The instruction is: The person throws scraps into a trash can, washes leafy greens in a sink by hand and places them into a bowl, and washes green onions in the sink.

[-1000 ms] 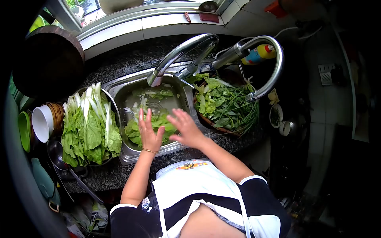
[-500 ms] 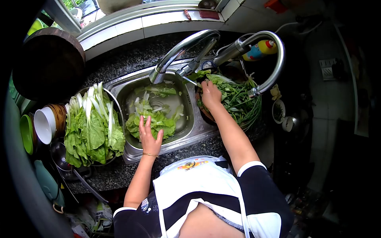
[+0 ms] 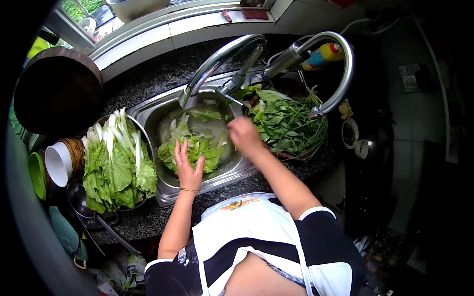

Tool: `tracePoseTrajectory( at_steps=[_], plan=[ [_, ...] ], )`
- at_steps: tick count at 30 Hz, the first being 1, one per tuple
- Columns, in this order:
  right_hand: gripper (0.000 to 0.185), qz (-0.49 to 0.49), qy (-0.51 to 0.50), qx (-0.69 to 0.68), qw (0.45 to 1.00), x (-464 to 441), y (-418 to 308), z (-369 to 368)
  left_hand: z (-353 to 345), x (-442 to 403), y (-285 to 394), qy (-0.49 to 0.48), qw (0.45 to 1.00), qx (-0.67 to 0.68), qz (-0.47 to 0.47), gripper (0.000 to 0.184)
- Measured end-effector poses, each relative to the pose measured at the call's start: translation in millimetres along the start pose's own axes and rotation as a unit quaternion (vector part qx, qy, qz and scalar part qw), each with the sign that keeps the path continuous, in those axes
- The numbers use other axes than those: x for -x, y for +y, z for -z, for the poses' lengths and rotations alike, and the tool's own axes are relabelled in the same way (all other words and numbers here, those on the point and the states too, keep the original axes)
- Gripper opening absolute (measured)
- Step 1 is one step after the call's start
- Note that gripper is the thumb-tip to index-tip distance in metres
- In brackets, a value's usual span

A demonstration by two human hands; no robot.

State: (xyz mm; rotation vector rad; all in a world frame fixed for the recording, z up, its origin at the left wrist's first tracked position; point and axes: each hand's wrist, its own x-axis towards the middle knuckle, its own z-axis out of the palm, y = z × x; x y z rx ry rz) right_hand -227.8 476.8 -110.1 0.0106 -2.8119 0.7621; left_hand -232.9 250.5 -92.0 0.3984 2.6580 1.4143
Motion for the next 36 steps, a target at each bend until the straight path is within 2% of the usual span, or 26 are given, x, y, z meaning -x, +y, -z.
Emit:
tracePoseTrajectory(
  at_steps=[2,4,8,10,11,15,17,21,24,26,27,28,30,31,35,36],
  plan=[
    [0.015,-0.034,0.017,0.168,0.985,-20.4,27.2,21.2,1.3,3.5,-4.5,0.004,1.000,-0.007,0.010,0.061],
    [0.026,-0.113,-0.083,0.287,0.948,-33.9,54.1,26.5,3.1,7.1,-7.8,0.006,1.000,-0.005,0.016,0.062],
    [0.041,-0.162,-0.110,0.307,0.931,-42.7,65.6,27.7,5.0,10.8,-14.4,0.011,1.000,-0.013,0.024,0.062],
    [0.051,-0.192,-0.163,0.272,0.929,-44.0,70.9,27.0,4.1,10.2,-14.0,0.014,0.999,-0.008,0.029,0.061],
    [0.050,-0.211,-0.173,0.228,0.935,-43.0,73.4,28.4,3.4,9.3,-13.7,0.013,0.999,-0.002,0.032,0.060],
    [0.049,-0.199,-0.172,0.242,0.934,-37.7,85.4,25.8,-1.3,7.6,-12.2,0.013,1.000,-0.013,0.014,0.058],
    [0.047,-0.182,-0.124,0.291,0.931,-35.0,82.2,21.8,-2.7,6.6,-7.4,0.002,1.000,-0.004,0.013,0.058],
    [0.050,-0.183,-0.113,0.339,0.916,-34.6,73.1,17.3,-1.3,7.0,-1.6,-0.016,1.000,0.000,0.009,0.057],
    [0.046,-0.192,-0.102,0.360,0.907,-35.3,72.1,17.3,-1.3,9.9,-2.5,-0.021,1.000,-0.008,-0.002,0.057],
    [0.043,-0.145,-0.100,0.361,0.916,-33.3,89.0,11.0,-1.4,12.4,-6.9,-0.034,0.999,0.006,-0.009,0.055],
    [0.030,-0.115,-0.062,0.353,0.927,-33.6,88.4,12.4,0.0,13.1,-6.7,-0.040,0.999,0.005,-0.013,0.054],
    [0.030,-0.128,-0.049,0.349,0.927,-35.2,92.5,8.9,1.1,15.0,-6.6,-0.044,0.999,0.009,-0.013,0.054],
    [0.018,-0.079,-0.086,0.307,0.945,-40.9,103.6,6.3,4.0,19.7,-9.5,-0.056,0.998,-0.002,-0.022,0.053],
    [0.007,-0.094,-0.065,0.311,0.944,-41.5,97.3,9.2,5.5,20.2,-9.6,-0.059,0.998,-0.007,-0.017,0.053],
    [0.003,-0.107,0.043,0.254,0.960,-36.7,91.0,15.5,11.1,22.5,-12.3,-0.064,0.998,-0.015,-0.012,0.050],
    [0.003,-0.101,0.042,0.254,0.961,-34.7,80.5,23.1,11.1,21.1,-11.3,-0.059,0.998,-0.014,-0.010,0.050]
  ],
)
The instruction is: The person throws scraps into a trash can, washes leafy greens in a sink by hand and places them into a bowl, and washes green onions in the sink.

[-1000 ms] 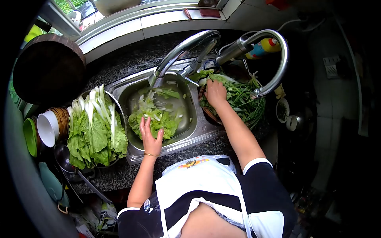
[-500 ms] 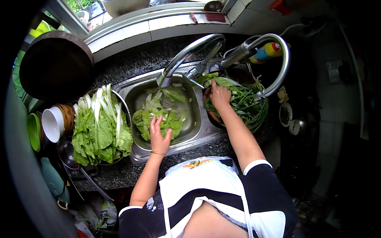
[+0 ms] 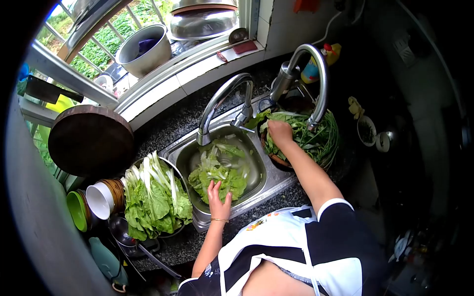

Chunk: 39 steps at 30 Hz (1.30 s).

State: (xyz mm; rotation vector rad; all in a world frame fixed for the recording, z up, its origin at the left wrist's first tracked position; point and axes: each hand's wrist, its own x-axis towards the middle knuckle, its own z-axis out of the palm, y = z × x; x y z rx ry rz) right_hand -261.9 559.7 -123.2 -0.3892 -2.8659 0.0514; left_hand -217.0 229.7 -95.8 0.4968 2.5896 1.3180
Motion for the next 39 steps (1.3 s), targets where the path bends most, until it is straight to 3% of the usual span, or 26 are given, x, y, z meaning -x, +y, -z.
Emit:
tracePoseTrajectory(
  at_steps=[2,6,8,10,12,13,15,20,24,26,28,30,32,35,37,38,39],
  plan=[
    [0.001,0.012,0.103,-0.070,0.992,6.1,-11.0,32.0,0.4,-0.9,1.5,-0.009,1.000,-0.015,-0.002,0.050],
    [0.014,0.111,0.148,-0.134,0.974,29.9,-56.0,66.0,-11.7,-10.5,0.7,-0.006,1.000,-0.008,-0.014,0.050],
    [0.018,0.209,0.061,-0.223,0.950,40.7,-77.6,70.2,-15.7,-19.7,8.0,0.003,1.000,0.015,-0.008,0.051],
    [0.020,0.190,0.014,-0.298,0.935,40.4,-82.1,65.2,-17.7,-24.4,10.9,0.008,1.000,0.017,-0.016,0.054],
    [0.017,0.056,0.080,-0.301,0.949,18.3,-66.1,51.9,-13.6,-25.2,15.1,0.017,1.000,0.010,-0.013,0.054],
    [0.013,0.070,0.030,-0.158,0.985,5.3,-42.6,42.5,-11.5,-24.3,14.9,0.020,1.000,0.017,-0.007,0.054],
    [0.010,0.019,0.061,-0.084,0.994,-16.2,-8.4,16.3,-8.2,-19.5,9.6,0.024,0.999,0.021,0.002,0.054],
    [0.013,-0.052,-0.087,0.097,0.990,-47.5,30.1,-1.7,-6.8,-9.2,-8.4,0.021,0.999,0.022,0.037,0.053],
    [0.014,-0.086,-0.061,0.002,0.994,-60.4,17.7,15.4,-9.3,-3.2,-12.1,0.047,0.995,0.050,0.073,0.050],
    [0.026,-0.133,-0.074,-0.091,0.984,-67.0,15.7,14.0,-9.7,-5.2,-12.1,0.052,0.995,0.043,0.073,0.049],
    [0.029,-0.167,-0.122,-0.143,0.968,-72.3,23.0,-6.4,-12.4,-6.8,-9.1,0.026,0.997,0.033,0.068,0.049],
    [0.036,-0.154,-0.240,-0.236,0.929,-76.1,26.3,-13.3,-14.7,-8.9,-6.4,0.035,0.997,0.044,0.061,0.047],
    [0.034,-0.162,-0.255,-0.160,0.940,-75.6,11.6,8.8,-13.8,-12.3,-2.8,0.028,0.996,0.056,0.064,0.045],
    [0.029,-0.102,-0.226,-0.043,0.968,-66.6,-4.6,30.9,-14.2,-15.9,-5.3,0.033,0.997,0.047,0.057,0.044],
    [0.024,0.005,-0.014,-0.049,0.999,-47.6,-9.6,46.5,-15.4,-15.0,-1.8,0.042,0.995,0.059,0.062,0.044],
    [0.024,0.006,-0.022,-0.048,0.999,-33.7,-14.1,56.6,-15.2,-14.2,2.3,0.039,0.995,0.061,0.070,0.044],
    [0.022,0.060,0.047,-0.106,0.991,-23.5,-21.6,71.4,-14.2,-16.9,9.5,0.042,0.995,0.064,0.057,0.044]
  ],
)
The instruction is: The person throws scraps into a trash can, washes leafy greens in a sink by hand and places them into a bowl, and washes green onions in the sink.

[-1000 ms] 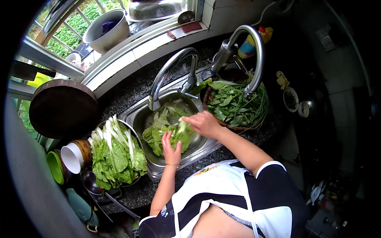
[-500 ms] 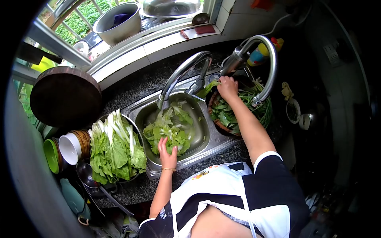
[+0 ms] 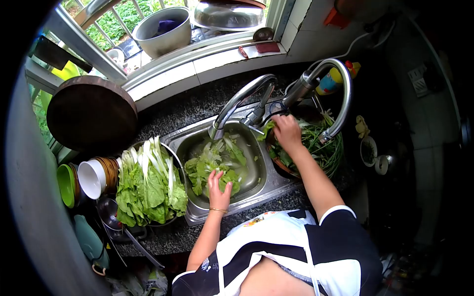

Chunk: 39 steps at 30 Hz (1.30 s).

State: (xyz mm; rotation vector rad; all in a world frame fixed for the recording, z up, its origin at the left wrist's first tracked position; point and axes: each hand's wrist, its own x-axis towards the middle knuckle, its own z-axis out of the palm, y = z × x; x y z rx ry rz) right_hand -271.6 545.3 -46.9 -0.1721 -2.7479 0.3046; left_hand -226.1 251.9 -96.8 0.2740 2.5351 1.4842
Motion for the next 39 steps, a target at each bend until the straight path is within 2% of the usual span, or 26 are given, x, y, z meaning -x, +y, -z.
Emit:
tracePoseTrajectory(
  at_steps=[1,3,5,7,10,11,13,14,17,18,19,20,21,22,23,25,26,27,29,30,31,33,34,35,37,39],
  plan=[
    [0.020,0.060,0.069,-0.056,0.994,7.9,-9.5,7.3,-2.5,-3.3,4.6,0.004,1.000,0.005,-0.015,0.045],
    [0.018,0.138,0.032,-0.070,0.987,36.5,-24.6,-1.0,-8.0,-7.5,14.0,0.001,0.999,0.016,-0.035,0.057],
    [0.015,0.242,0.033,-0.167,0.955,52.5,-56.4,7.1,-7.6,-11.7,40.9,-0.003,0.992,-0.043,-0.122,0.073],
    [0.017,0.254,-0.039,-0.254,0.933,73.9,-81.7,-2.9,-14.6,-16.0,35.2,-0.014,0.988,-0.064,-0.140,0.083],
    [0.024,0.225,-0.170,-0.363,0.888,100.2,-104.2,-35.2,-22.2,-19.4,0.8,-0.158,0.967,-0.194,-0.046,0.077],
    [0.024,0.230,-0.181,-0.370,0.882,109.9,-97.8,-51.4,-22.9,-16.4,-12.1,-0.153,0.969,-0.193,-0.031,0.077],
    [0.024,0.198,-0.319,-0.223,0.899,119.7,-94.3,-68.7,-13.4,-7.3,-28.1,-0.192,0.934,-0.301,0.010,0.067],
    [0.031,0.131,-0.426,-0.155,0.882,119.8,-92.8,-76.0,-5.9,-6.7,-31.9,-0.169,0.935,-0.311,0.014,0.059],
    [0.048,-0.015,-0.398,-0.168,0.902,112.4,-84.5,-110.7,7.0,-18.8,-59.4,-0.099,0.943,-0.316,0.023,0.059],
    [0.048,-0.006,-0.403,-0.168,0.900,110.1,-83.4,-126.0,11.8,-27.7,-59.4,-0.091,0.948,-0.300,0.053,0.060],
    [0.051,-0.096,-0.349,-0.214,0.907,108.9,-81.9,-143.2,12.4,-34.9,-62.5,-0.084,0.949,-0.299,0.060,0.060],
    [0.053,-0.186,-0.291,-0.257,0.902,107.6,-79.1,-159.6,10.7,-42.7,-67.8,-0.038,0.953,-0.289,0.078,0.061],
    [0.053,-0.178,-0.295,-0.258,0.903,104.0,-76.9,-170.6,8.0,-51.2,-74.2,0.008,0.955,-0.280,0.096,0.062],
    [0.055,-0.245,-0.306,-0.249,0.886,101.2,-75.0,-179.9,3.2,-59.7,-82.9,0.004,0.947,-0.288,0.146,0.074],
    [0.056,-0.312,-0.317,-0.239,0.863,101.8,-73.2,-188.1,-5.5,-66.6,-90.4,0.006,0.946,-0.288,0.151,0.074],
    [0.057,-0.297,-0.347,-0.227,0.860,101.7,-78.3,-186.0,-31.9,-75.7,-106.2,0.054,0.913,-0.078,0.397,0.089],
    [0.058,-0.406,-0.442,-0.361,0.714,97.2,-85.7,-174.4,-46.3,-77.0,-113.8,0.042,0.898,-0.114,0.423,0.097],
    [0.060,-0.493,-0.509,-0.472,0.525,88.7,-95.5,-158.9,-61.0,-74.7,-130.2,0.041,0.895,-0.114,0.429,0.097],
    [0.062,-0.488,-0.495,-0.477,0.538,88.1,-116.3,-136.9,-86.8,-67.2,-159.2,0.079,0.896,0.125,0.418,0.086],
    [0.063,-0.485,-0.489,-0.480,0.544,90.8,-117.6,-137.3,-90.3,-64.6,-163.2,0.073,0.887,0.205,0.406,0.063],
    [0.064,-0.482,-0.482,-0.483,0.549,93.5,-118.9,-137.7,-80.2,-64.7,-149.8,0.073,0.885,0.203,0.412,0.063],
    [0.064,-0.401,-0.342,-0.538,0.658,105.6,-110.5,-151.5,-48.2,-62.5,-115.5,0.034,0.806,0.369,0.461,0.043],
    [0.053,-0.419,-0.393,-0.537,0.618,103.9,-93.6,-159.8,-31.2,-63.5,-93.5,0.055,0.781,0.419,0.459,0.034],
    [0.040,-0.465,-0.306,-0.550,0.623,106.1,-87.5,-161.9,-28.2,-61.1,-103.9,0.055,0.779,0.418,0.463,0.034],
    [0.033,-0.489,-0.277,-0.557,0.611,99.9,-63.1,-161.7,-17.4,-55.0,-129.5,0.064,0.804,0.421,0.415,0.042],
    [0.032,-0.520,-0.344,-0.502,0.599,88.5,-50.1,-162.7,-8.9,-53.9,-134.8,0.051,0.856,0.349,0.378,0.055]
  ],
)
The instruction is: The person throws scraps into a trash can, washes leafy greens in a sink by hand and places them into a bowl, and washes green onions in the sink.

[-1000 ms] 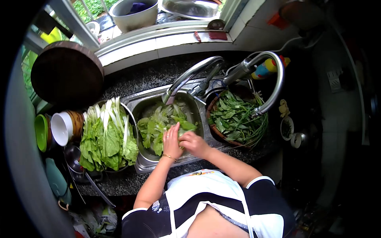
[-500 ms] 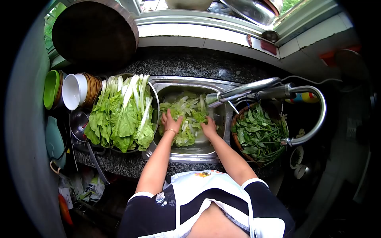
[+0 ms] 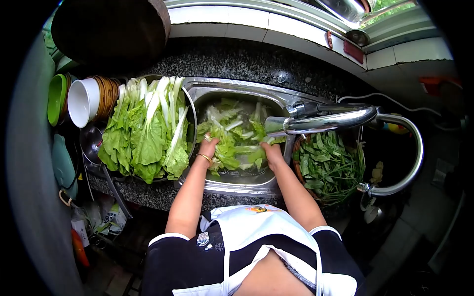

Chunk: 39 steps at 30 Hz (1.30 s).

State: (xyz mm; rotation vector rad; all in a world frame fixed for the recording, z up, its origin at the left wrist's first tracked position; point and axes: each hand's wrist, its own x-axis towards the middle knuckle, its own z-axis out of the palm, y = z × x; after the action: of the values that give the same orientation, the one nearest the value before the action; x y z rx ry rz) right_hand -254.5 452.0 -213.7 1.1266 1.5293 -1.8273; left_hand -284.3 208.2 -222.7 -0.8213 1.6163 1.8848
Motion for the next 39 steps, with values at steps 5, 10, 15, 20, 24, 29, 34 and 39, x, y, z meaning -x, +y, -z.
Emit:
tracePoseTrajectory(
  at_steps=[5,10,15,20,24,29,34,39],
  plan=[
    [0.059,0.188,0.076,0.548,0.812,14.4,11.4,-19.5,5.0,-9.8,-22.1,0.139,0.943,-0.252,-0.164,0.070],
    [0.045,0.242,-0.121,0.776,0.570,-0.5,6.9,-18.1,-21.9,54.5,17.2,0.225,0.803,-0.528,-0.159,0.059],
    [0.029,0.265,-0.061,0.753,0.600,15.5,10.5,-29.9,-29.9,74.7,15.8,0.102,0.836,-0.478,-0.249,0.023],
    [0.037,0.154,-0.057,0.326,0.931,10.8,29.0,-24.8,-52.4,83.5,47.1,0.016,0.942,-0.257,-0.216,0.019],
    [0.030,-0.031,-0.076,-0.154,0.985,44.5,-3.4,-27.6,-45.5,48.9,33.2,-0.036,0.939,-0.300,-0.163,0.023],
    [0.027,-0.037,-0.152,-0.247,0.956,52.1,0.8,-28.1,-66.0,43.1,16.6,-0.096,0.992,-0.065,0.057,0.022],
    [0.036,-0.010,-0.132,-0.021,0.991,29.1,23.5,-30.6,-70.5,24.6,-11.6,-0.101,0.983,-0.152,0.023,0.020],
    [0.049,0.292,-0.013,0.330,0.898,11.8,19.1,-23.2,-62.8,13.3,-15.5,-0.132,0.986,-0.081,0.067,0.018]
  ],
)
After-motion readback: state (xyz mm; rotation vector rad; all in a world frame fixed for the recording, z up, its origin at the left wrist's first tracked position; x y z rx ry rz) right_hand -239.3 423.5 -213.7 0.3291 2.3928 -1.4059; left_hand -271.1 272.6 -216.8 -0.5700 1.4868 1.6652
